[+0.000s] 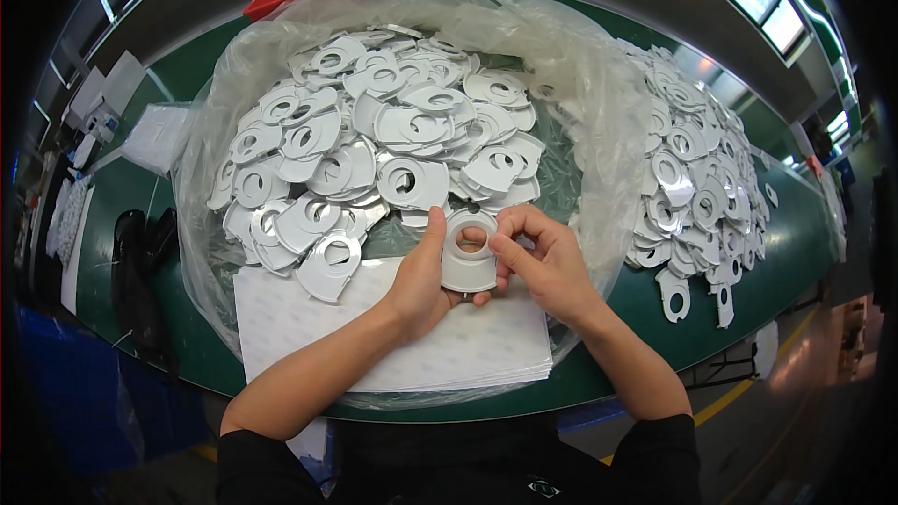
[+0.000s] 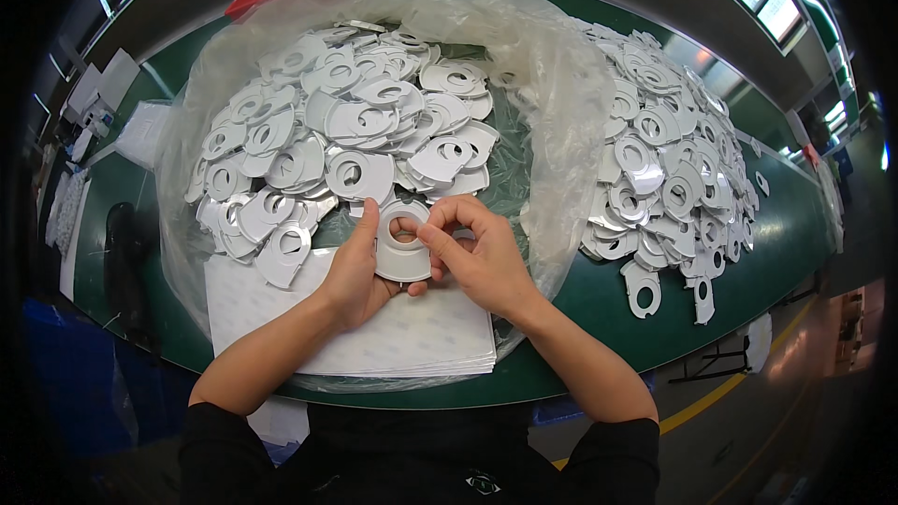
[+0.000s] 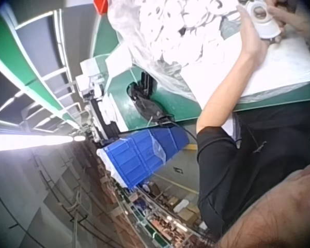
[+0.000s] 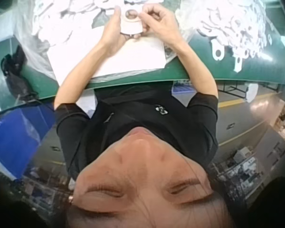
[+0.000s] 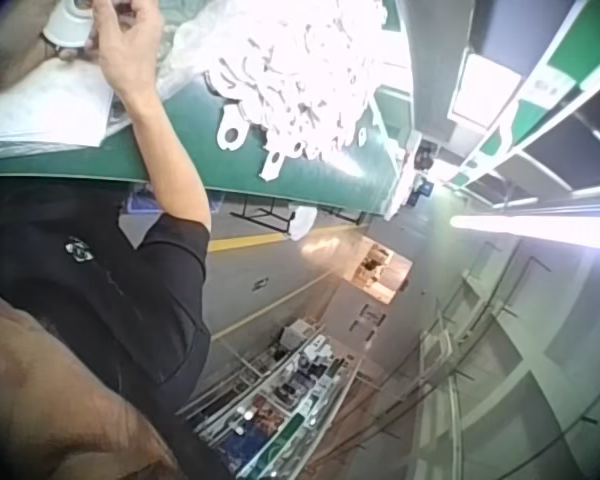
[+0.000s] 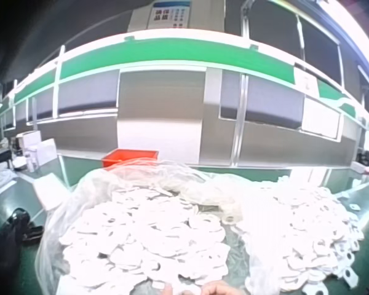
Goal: Applying small circular stickers to metal housing components at a factory workbench.
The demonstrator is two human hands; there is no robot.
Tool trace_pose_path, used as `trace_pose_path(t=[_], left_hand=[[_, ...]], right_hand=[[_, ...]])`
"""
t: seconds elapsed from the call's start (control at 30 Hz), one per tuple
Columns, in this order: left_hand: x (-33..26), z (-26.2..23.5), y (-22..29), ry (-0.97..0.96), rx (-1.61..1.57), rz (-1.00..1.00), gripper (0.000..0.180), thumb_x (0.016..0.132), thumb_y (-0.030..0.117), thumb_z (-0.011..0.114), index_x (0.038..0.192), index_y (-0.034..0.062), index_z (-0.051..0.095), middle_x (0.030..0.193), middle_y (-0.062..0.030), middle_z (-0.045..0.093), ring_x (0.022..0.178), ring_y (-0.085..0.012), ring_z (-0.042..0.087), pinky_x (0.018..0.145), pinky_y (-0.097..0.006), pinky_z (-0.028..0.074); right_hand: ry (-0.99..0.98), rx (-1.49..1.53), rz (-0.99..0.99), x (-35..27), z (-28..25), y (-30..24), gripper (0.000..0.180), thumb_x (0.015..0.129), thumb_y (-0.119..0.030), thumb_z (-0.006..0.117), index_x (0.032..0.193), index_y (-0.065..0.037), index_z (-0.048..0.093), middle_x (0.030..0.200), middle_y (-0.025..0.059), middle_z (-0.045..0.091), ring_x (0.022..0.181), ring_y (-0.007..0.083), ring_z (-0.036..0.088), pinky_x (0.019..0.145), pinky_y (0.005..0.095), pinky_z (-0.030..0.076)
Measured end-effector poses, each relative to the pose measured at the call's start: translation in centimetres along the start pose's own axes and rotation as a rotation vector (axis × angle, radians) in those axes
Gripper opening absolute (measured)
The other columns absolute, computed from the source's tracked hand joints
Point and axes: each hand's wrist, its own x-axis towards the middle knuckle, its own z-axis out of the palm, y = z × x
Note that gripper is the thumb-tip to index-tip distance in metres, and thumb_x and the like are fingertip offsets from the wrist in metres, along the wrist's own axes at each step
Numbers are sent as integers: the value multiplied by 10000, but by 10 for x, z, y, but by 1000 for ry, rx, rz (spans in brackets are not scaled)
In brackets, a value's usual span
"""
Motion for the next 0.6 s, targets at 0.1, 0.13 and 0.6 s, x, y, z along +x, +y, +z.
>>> trace_pose_path(t=[0.1,0.13,0.6], left_hand=[[0,1,0,17,-2,-1,672,959,563,90,1103,41,487,964,-107,574,835,-206,590,614,-304,450],[0,1,0,36,-4,-6,676,959,563,89,1106,38,489,965,-109,572,835,-208,590,612,-305,451],[-1,4,1,73,-1,-13,664,960,563,96,1082,40,487,963,-109,559,825,-211,585,607,-303,449]], right_hand=[[0,-3,1,0,0,0,113,893,-64,585,859,36,544,950,55,477,625,78,547,546,194,469],[3,-4,0,0,0,0,112,892,-62,585,859,37,544,951,55,477,624,78,547,544,194,469],[23,-57,-27,-1,3,-1,108,878,-54,597,854,38,546,982,59,473,610,78,549,528,183,462]])
